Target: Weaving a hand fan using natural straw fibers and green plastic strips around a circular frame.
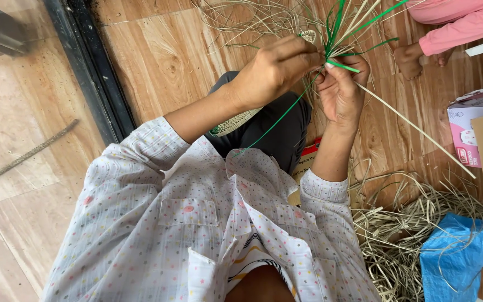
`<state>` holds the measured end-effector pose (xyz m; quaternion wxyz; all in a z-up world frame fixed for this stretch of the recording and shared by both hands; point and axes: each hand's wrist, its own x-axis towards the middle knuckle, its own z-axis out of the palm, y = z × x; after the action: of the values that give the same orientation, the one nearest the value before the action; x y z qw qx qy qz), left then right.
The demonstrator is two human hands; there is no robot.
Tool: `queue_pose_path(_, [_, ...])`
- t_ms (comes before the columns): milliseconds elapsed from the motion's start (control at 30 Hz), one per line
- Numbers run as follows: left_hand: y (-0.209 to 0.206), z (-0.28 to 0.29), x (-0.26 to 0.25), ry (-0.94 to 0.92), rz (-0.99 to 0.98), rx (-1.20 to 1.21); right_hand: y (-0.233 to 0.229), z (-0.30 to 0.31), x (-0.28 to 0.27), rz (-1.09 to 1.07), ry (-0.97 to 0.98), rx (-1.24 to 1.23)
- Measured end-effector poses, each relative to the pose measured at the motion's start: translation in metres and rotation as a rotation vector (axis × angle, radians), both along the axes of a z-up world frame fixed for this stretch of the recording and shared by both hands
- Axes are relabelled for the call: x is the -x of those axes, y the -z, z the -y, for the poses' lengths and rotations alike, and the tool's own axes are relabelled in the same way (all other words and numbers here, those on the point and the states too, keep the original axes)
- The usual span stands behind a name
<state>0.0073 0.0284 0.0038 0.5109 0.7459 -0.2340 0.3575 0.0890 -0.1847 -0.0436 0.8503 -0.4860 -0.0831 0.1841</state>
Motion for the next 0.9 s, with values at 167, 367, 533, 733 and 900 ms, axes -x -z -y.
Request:
queue_pose_path(167, [0.000, -0.010, 0.004, -0.172, 0.148, -0.401, -0.013, -0.014, 0.006, 0.147, -0.088, -0.015])
queue_pose_path(367, [-0.018, -0.021, 0.009, -0.352, 0.226, -0.633, -0.018, -0.026, 0.017, 0.305, -0.087, -0.002])
queue_pose_path(533, [-0.014, -0.016, 0.008, -0.080, 0.031, -0.237, -0.023, -0.033, 0.017, 0.247, -0.041, 0.019])
queue_pose_path(733, [-0.028, -0.012, 0.007, -0.006, -0.225, 0.192, -0.031, -0.037, 0.021, 0.287, -0.018, 0.081])
queue_pose_path(900, [-0.038, -0.023, 0.003, -0.125, -0.265, 0.038, -0.046, -0.055, 0.036, 0.466, 0.002, 0.152])
